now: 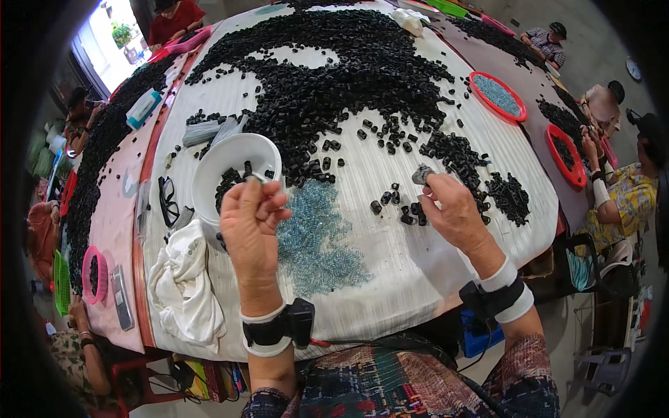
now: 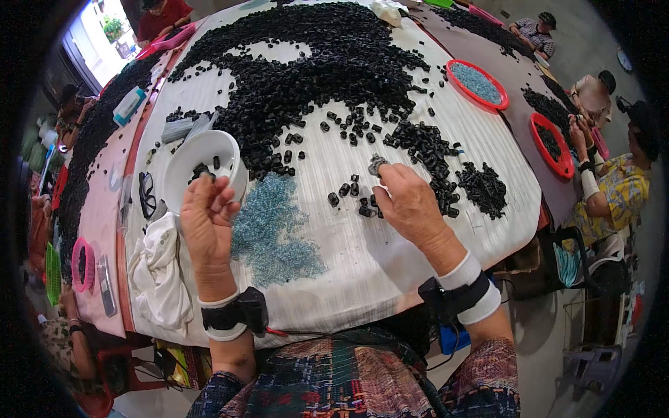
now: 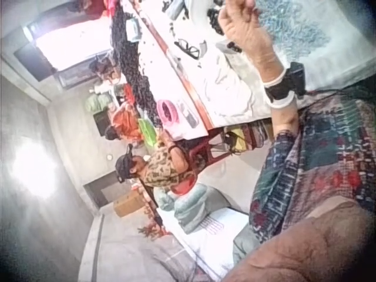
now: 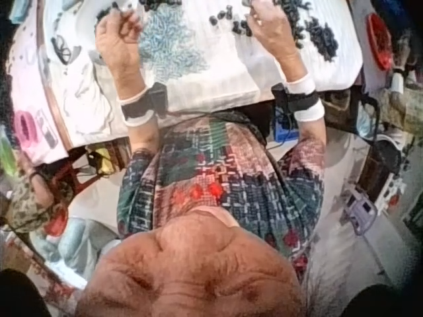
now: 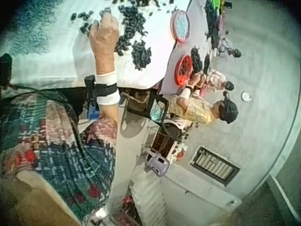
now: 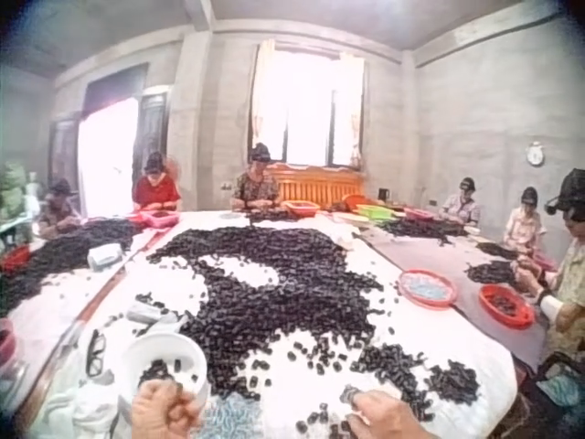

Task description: Manually assemble small black plastic components by hand and placing them on a table.

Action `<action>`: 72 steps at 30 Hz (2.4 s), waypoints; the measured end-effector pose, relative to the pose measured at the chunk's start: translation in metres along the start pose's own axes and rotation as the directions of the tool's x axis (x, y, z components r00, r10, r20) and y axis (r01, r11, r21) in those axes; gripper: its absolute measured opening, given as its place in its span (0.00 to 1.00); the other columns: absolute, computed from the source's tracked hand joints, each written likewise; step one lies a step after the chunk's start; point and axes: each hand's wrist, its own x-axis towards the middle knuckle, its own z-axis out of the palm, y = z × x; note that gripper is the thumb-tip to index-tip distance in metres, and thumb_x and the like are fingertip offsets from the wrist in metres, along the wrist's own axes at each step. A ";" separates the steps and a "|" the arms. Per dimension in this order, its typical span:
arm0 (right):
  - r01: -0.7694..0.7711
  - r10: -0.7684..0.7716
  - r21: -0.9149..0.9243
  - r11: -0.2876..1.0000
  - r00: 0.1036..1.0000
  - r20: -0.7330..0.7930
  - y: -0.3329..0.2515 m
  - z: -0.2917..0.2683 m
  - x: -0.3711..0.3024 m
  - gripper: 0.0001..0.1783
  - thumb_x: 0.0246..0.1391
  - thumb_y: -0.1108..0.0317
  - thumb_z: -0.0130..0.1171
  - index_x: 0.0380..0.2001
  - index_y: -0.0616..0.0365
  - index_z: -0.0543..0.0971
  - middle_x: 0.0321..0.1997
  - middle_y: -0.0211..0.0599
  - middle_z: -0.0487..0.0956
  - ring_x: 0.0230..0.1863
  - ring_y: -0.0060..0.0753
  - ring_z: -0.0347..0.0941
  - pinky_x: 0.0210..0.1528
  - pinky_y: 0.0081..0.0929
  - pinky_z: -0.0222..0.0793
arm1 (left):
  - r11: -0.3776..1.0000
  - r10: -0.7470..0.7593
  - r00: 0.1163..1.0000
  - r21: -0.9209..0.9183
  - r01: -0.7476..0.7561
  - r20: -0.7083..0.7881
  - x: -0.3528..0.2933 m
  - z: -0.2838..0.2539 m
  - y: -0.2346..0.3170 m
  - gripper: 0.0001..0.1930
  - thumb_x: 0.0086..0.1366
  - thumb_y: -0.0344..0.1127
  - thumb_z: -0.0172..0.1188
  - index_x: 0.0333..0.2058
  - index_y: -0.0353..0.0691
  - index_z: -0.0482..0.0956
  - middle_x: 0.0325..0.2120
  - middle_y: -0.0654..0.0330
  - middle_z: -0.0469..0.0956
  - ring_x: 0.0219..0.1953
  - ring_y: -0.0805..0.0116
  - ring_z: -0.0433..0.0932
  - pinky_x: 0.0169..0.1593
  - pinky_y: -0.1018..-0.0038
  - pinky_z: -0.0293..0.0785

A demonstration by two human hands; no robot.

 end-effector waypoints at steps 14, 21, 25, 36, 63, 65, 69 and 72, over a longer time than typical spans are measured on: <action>0.041 -0.065 0.138 0.990 0.982 0.175 -0.020 0.021 0.008 0.10 0.47 0.77 0.54 0.35 0.64 0.70 0.28 0.46 0.72 0.32 0.49 0.72 0.34 0.37 0.69 | 0.994 0.086 0.992 -0.053 -0.091 -0.087 0.002 0.000 0.010 0.19 0.68 0.36 0.48 0.54 0.34 0.60 0.43 0.46 0.75 0.37 0.64 0.79 0.32 0.76 0.80; 0.046 -0.054 0.088 0.995 0.995 0.086 -0.018 0.015 0.014 0.07 0.47 0.78 0.53 0.32 0.65 0.70 0.28 0.46 0.72 0.31 0.48 0.71 0.34 0.37 0.69 | 0.996 -0.069 0.992 0.062 0.063 0.102 -0.009 0.011 -0.004 0.14 0.65 0.33 0.53 0.47 0.33 0.71 0.32 0.54 0.79 0.27 0.70 0.80 0.27 0.78 0.79; 0.108 -0.119 0.083 0.991 0.984 0.136 -0.029 0.019 0.012 0.09 0.45 0.80 0.54 0.33 0.64 0.71 0.29 0.44 0.72 0.34 0.46 0.71 0.35 0.36 0.69 | 0.991 -0.110 0.984 0.089 0.098 0.137 -0.010 0.012 -0.009 0.13 0.65 0.32 0.54 0.46 0.34 0.72 0.30 0.56 0.79 0.27 0.71 0.80 0.25 0.80 0.78; 0.231 -0.241 0.069 0.970 0.940 0.239 -0.067 0.058 0.016 0.15 0.38 0.78 0.57 0.35 0.59 0.72 0.30 0.39 0.72 0.36 0.42 0.70 0.38 0.33 0.70 | 0.974 -0.206 0.967 0.128 0.187 0.150 -0.011 0.013 -0.018 0.12 0.62 0.33 0.58 0.42 0.34 0.73 0.30 0.56 0.79 0.27 0.74 0.79 0.23 0.83 0.75; 0.132 -0.149 0.113 0.985 0.977 0.154 -0.036 0.026 -0.004 0.18 0.37 0.81 0.55 0.37 0.62 0.68 0.29 0.42 0.68 0.33 0.46 0.68 0.35 0.37 0.66 | 0.913 -0.364 0.914 0.263 0.312 0.178 -0.017 0.018 -0.028 0.11 0.62 0.33 0.58 0.41 0.35 0.74 0.29 0.58 0.78 0.26 0.77 0.78 0.23 0.83 0.75; 0.140 -0.141 0.024 0.990 0.961 0.236 -0.033 0.025 -0.007 0.18 0.38 0.80 0.55 0.37 0.61 0.68 0.29 0.42 0.68 0.34 0.45 0.68 0.36 0.37 0.66 | 0.911 -0.367 0.915 0.265 0.316 0.170 -0.017 0.019 -0.028 0.11 0.62 0.33 0.58 0.41 0.35 0.74 0.29 0.58 0.78 0.27 0.77 0.78 0.23 0.83 0.75; 0.126 -0.119 -0.017 0.992 0.967 0.227 -0.036 0.026 0.000 0.17 0.38 0.80 0.54 0.37 0.61 0.69 0.30 0.41 0.70 0.36 0.44 0.68 0.38 0.36 0.66 | 0.906 -0.379 0.911 0.264 0.330 0.163 -0.018 0.020 -0.027 0.11 0.61 0.33 0.59 0.40 0.35 0.75 0.29 0.59 0.79 0.27 0.77 0.78 0.25 0.84 0.74; 0.240 -0.239 0.010 0.971 0.964 0.119 -0.040 0.037 0.015 0.15 0.39 0.80 0.54 0.36 0.60 0.70 0.31 0.39 0.72 0.37 0.43 0.68 0.40 0.35 0.66 | 0.910 -0.382 0.908 0.243 0.337 0.172 -0.018 0.019 -0.028 0.11 0.61 0.34 0.59 0.40 0.35 0.75 0.29 0.59 0.79 0.27 0.77 0.77 0.25 0.85 0.74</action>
